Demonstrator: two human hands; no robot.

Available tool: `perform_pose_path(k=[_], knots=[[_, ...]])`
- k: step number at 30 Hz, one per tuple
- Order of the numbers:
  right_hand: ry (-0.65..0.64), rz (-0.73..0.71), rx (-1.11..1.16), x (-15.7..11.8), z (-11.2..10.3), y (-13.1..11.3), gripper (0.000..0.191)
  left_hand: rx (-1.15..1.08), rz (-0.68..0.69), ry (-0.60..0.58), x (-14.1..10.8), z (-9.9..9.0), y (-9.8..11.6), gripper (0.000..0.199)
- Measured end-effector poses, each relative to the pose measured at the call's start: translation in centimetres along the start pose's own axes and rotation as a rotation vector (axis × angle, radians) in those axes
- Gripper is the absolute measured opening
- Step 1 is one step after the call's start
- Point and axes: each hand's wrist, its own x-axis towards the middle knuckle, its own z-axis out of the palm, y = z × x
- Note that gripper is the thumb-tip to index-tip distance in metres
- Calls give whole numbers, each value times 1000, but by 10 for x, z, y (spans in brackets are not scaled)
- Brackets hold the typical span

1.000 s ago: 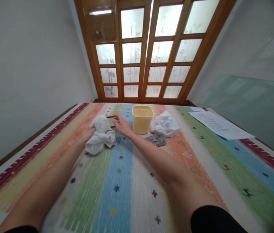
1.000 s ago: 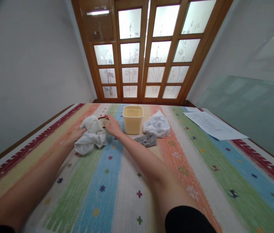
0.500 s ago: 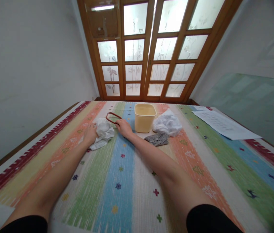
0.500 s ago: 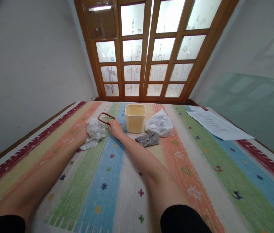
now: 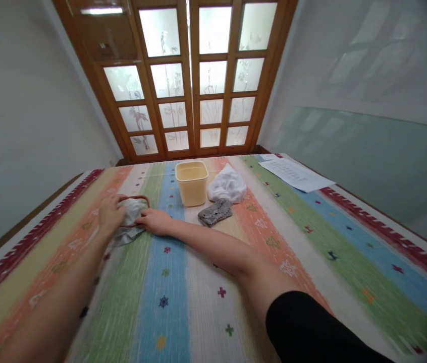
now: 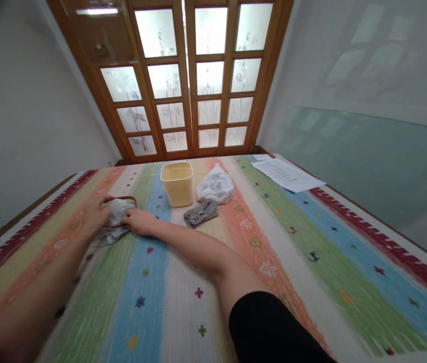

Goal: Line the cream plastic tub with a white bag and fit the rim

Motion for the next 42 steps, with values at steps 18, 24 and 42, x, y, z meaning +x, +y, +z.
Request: perform_pose_path(k=[18,24,42], knots=[[218,463,-198,-256,-148,129,59,32,233,172,-18,1,49,31],[148,615,-259,-259,-136,140,48,-303,573,10,-29,16,133,21],[1015,807,1024,-234,-169,137,43,-250,741,-307,-55,61,197,30]])
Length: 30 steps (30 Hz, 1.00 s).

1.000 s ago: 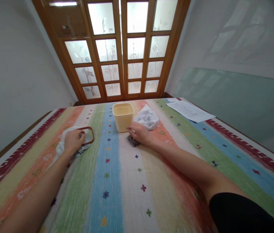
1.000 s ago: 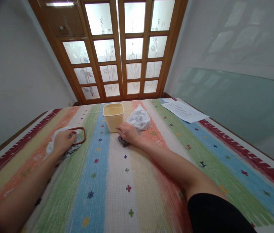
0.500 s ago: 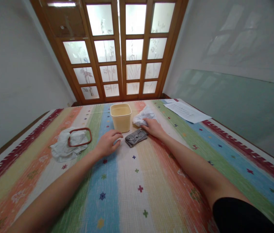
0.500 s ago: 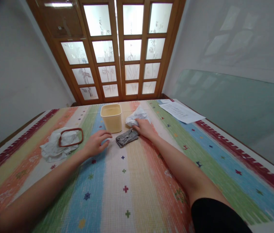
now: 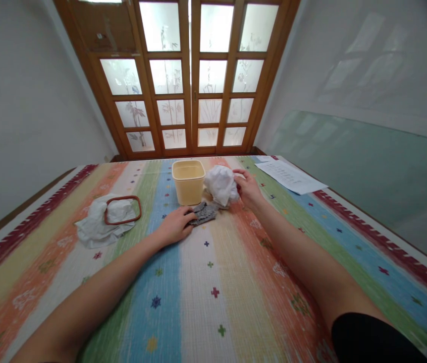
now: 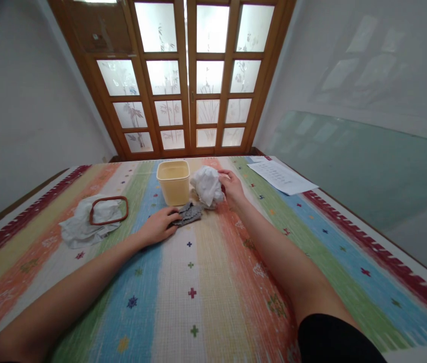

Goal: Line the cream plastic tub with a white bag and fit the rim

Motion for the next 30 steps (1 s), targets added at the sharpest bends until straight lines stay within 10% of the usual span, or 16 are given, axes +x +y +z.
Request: perform_pose_path(k=[9,22,27,30], knots=[[86,19,-32,12,-11,11,36,36,-303,88,-67,-40,-80,28],[141,22,-39,16,-22,25,29,311,-841,217,-65,-42,-109,45],[199,35,-141,23,-33,32,25,415,-667,402,-58,-39,-111,52],[262,-22,-327,22,-37,31,20,321,-432,294,-51,-33,-104,43]])
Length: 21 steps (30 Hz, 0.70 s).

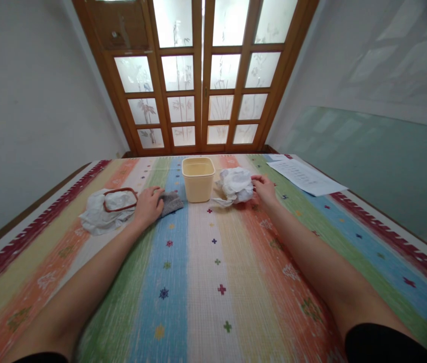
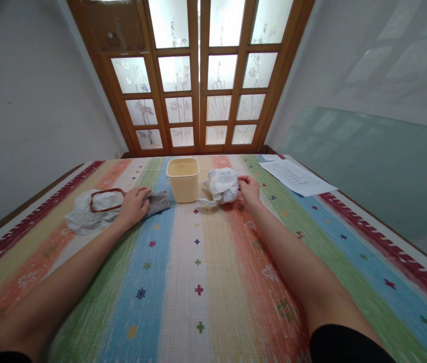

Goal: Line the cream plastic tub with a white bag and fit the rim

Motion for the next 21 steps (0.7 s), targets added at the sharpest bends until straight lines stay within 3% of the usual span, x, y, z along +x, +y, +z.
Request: perform_pose_path(k=[2,4,7,11,13,16,18,21], knots=[[54,-199,-154,-4,-3,-5,20,-74,122,-151,2,7,4,43],[16,-454,-286,-13,-5,-15,22,-107,161,-257,5,16,2,49],[-258,-738,-402,-31,-3,-33,27,-75,49,-287,12,30,-9,55],[-598,-967,-694,-55,6,-46,45,1,-133,-254,19,37,-23,56],[-620,-993,-885,-60,9,-44,56,18,-122,-216,19,34,-22,53],[-503,-852,-998,-56,10,-33,61,1,-27,-131,16,24,-9,45],[-425,-719,-944,-48,9,-25,47,-32,40,-77,14,13,5,40],[-346,-550,-691,-37,7,-19,26,-84,143,-42,14,-2,30,36]])
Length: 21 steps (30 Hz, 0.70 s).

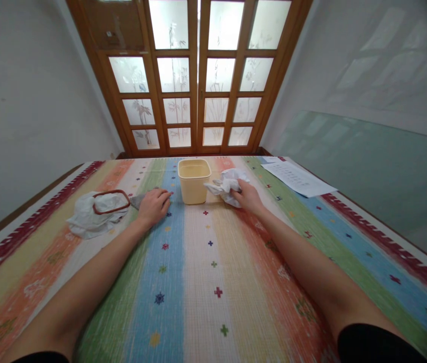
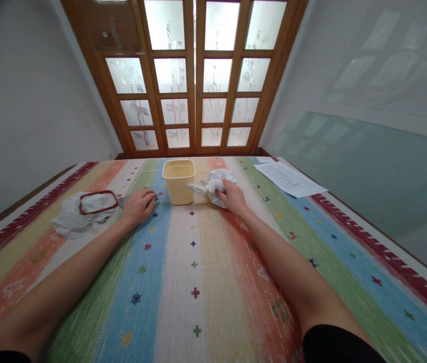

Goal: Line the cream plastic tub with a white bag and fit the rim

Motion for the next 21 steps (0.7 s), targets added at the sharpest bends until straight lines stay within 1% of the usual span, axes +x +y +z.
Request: perform_pose_path(k=[2,5,6,8,11,13,16,18,21], knots=[[50,56,280,3,-2,0,29,-42,82,1,2,-6,19,34],[59,137,713,5,-7,-10,45,-136,179,19,7,-11,50,30],[54,175,818,5,-8,-14,49,-175,196,31,9,-12,61,28],[46,254,950,5,-12,-25,53,-269,206,66,14,-16,83,25],[-6,322,1035,2,-19,-40,54,-419,202,130,25,-26,112,21],[-72,322,1057,-1,-23,-50,55,-481,187,176,35,-34,129,21],[-178,315,1081,-6,-27,-62,56,-561,151,224,50,-42,146,27],[-231,326,1086,-9,-27,-68,57,-668,135,205,58,-41,154,27],[-228,320,1032,-13,-26,-75,58,-877,109,97,67,-34,161,27]])
